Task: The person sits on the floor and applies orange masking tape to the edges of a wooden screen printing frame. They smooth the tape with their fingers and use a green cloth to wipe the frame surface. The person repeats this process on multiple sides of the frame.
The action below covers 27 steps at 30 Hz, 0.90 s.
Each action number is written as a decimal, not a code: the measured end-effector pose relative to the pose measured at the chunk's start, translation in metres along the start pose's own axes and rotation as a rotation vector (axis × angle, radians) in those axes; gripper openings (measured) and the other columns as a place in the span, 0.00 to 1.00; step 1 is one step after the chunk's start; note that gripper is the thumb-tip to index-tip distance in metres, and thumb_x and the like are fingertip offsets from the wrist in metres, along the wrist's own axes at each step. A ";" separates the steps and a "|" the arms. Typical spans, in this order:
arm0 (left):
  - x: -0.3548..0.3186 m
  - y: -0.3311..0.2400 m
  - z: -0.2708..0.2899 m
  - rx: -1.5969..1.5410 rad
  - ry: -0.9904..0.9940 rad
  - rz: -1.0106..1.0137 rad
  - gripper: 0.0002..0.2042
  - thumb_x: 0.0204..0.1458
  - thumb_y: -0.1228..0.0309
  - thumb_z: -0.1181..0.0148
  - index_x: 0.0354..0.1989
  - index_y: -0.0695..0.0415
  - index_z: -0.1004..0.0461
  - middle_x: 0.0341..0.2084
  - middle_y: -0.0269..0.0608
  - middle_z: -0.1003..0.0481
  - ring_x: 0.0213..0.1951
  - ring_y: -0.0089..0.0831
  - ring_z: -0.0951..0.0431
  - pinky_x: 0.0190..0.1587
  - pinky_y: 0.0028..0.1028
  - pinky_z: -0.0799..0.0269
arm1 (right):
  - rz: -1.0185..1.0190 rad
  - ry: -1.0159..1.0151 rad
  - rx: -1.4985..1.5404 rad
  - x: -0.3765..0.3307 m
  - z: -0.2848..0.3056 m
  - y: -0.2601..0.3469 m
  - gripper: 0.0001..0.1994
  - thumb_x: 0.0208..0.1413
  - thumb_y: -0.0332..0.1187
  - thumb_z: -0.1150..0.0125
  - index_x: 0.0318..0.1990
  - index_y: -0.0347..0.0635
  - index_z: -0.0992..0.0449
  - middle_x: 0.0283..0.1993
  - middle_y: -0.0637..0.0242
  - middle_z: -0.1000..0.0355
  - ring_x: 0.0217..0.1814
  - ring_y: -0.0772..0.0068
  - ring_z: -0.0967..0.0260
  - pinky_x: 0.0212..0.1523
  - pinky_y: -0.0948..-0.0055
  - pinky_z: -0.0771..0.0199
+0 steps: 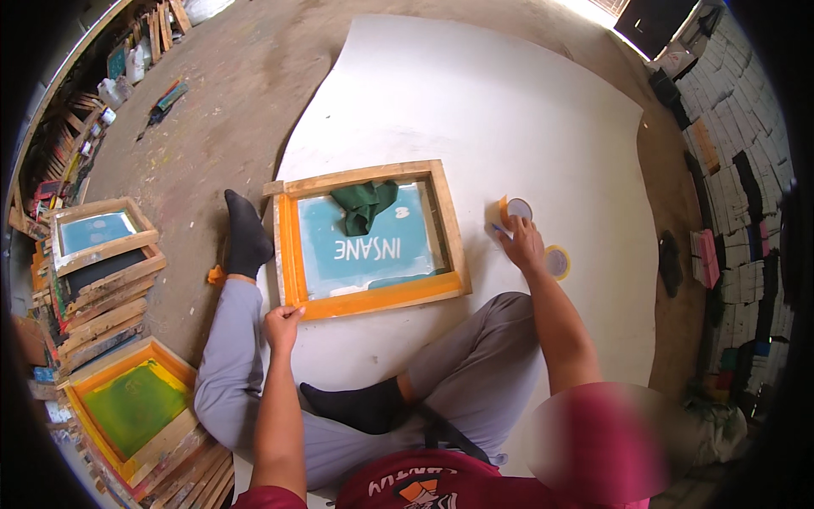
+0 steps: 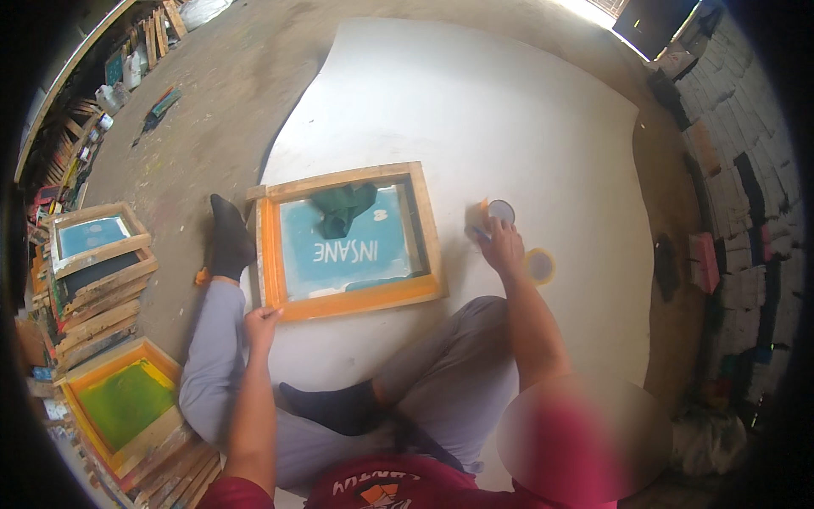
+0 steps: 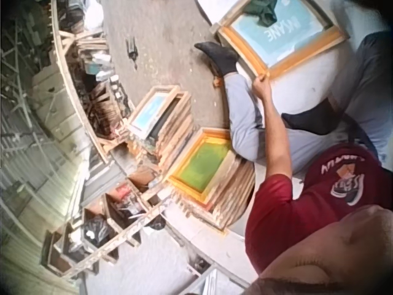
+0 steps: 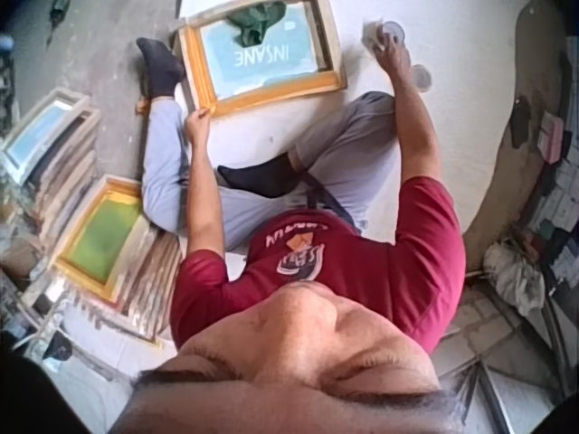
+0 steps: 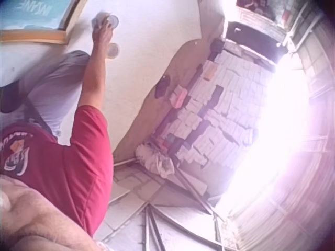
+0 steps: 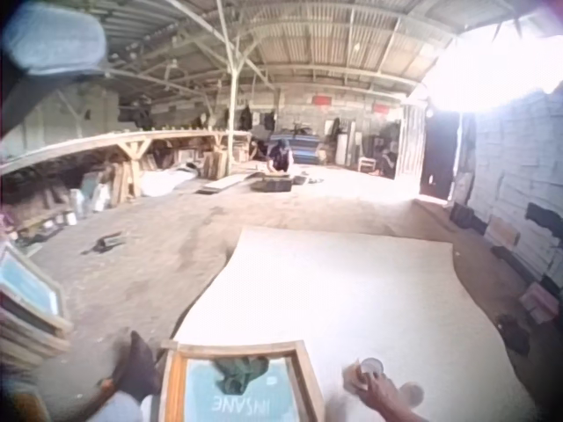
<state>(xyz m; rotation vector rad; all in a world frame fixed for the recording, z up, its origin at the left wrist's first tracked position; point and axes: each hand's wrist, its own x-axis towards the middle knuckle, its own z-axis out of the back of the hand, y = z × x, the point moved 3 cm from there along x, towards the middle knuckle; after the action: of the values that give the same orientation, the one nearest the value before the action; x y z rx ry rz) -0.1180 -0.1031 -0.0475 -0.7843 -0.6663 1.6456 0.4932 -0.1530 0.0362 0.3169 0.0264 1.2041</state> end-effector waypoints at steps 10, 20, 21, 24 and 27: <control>-0.018 -0.027 0.015 -0.287 -0.088 -0.185 0.09 0.50 0.74 0.23 0.29 0.65 0.19 0.20 0.32 0.24 0.24 0.19 0.30 0.29 0.24 0.33 | 0.510 0.643 0.000 -0.023 -0.033 0.122 0.14 0.52 0.45 0.27 0.44 0.53 0.14 0.51 0.63 0.22 0.63 0.55 0.30 0.59 0.55 0.24; -0.001 -0.060 0.044 -0.424 0.022 -0.072 0.08 0.55 0.74 0.26 0.31 0.65 0.18 0.25 0.30 0.20 0.28 0.15 0.26 0.33 0.20 0.31 | 0.246 0.660 0.535 -0.006 -0.016 0.113 0.10 0.54 0.31 0.25 0.39 0.35 0.17 0.35 0.58 0.18 0.39 0.64 0.20 0.42 0.65 0.23; 0.008 -0.064 0.045 -0.489 0.058 -0.074 0.07 0.56 0.75 0.27 0.33 0.66 0.18 0.27 0.32 0.19 0.29 0.15 0.24 0.34 0.20 0.28 | 0.179 0.662 0.623 -0.004 -0.011 0.112 0.09 0.53 0.30 0.27 0.39 0.35 0.16 0.36 0.59 0.18 0.41 0.65 0.21 0.45 0.65 0.23; 0.023 -0.080 0.053 -0.615 0.104 -0.076 0.06 0.58 0.76 0.29 0.35 0.66 0.19 0.29 0.35 0.17 0.30 0.17 0.22 0.37 0.20 0.25 | 0.051 0.628 0.754 0.001 0.000 0.109 0.11 0.53 0.29 0.27 0.42 0.33 0.16 0.35 0.60 0.19 0.39 0.68 0.22 0.43 0.67 0.24; 0.031 -0.087 0.059 -0.614 0.114 -0.055 0.05 0.58 0.77 0.29 0.36 0.66 0.19 0.31 0.37 0.17 0.32 0.19 0.20 0.39 0.21 0.23 | -0.031 0.546 0.730 -0.004 0.017 0.120 0.11 0.55 0.29 0.28 0.41 0.30 0.16 0.34 0.60 0.20 0.35 0.70 0.23 0.39 0.69 0.24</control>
<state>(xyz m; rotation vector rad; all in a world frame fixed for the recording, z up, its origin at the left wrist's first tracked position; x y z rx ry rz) -0.1162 -0.0560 0.0515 -1.2721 -1.1211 1.3373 0.3856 -0.1217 0.0826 0.6077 0.9561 1.1865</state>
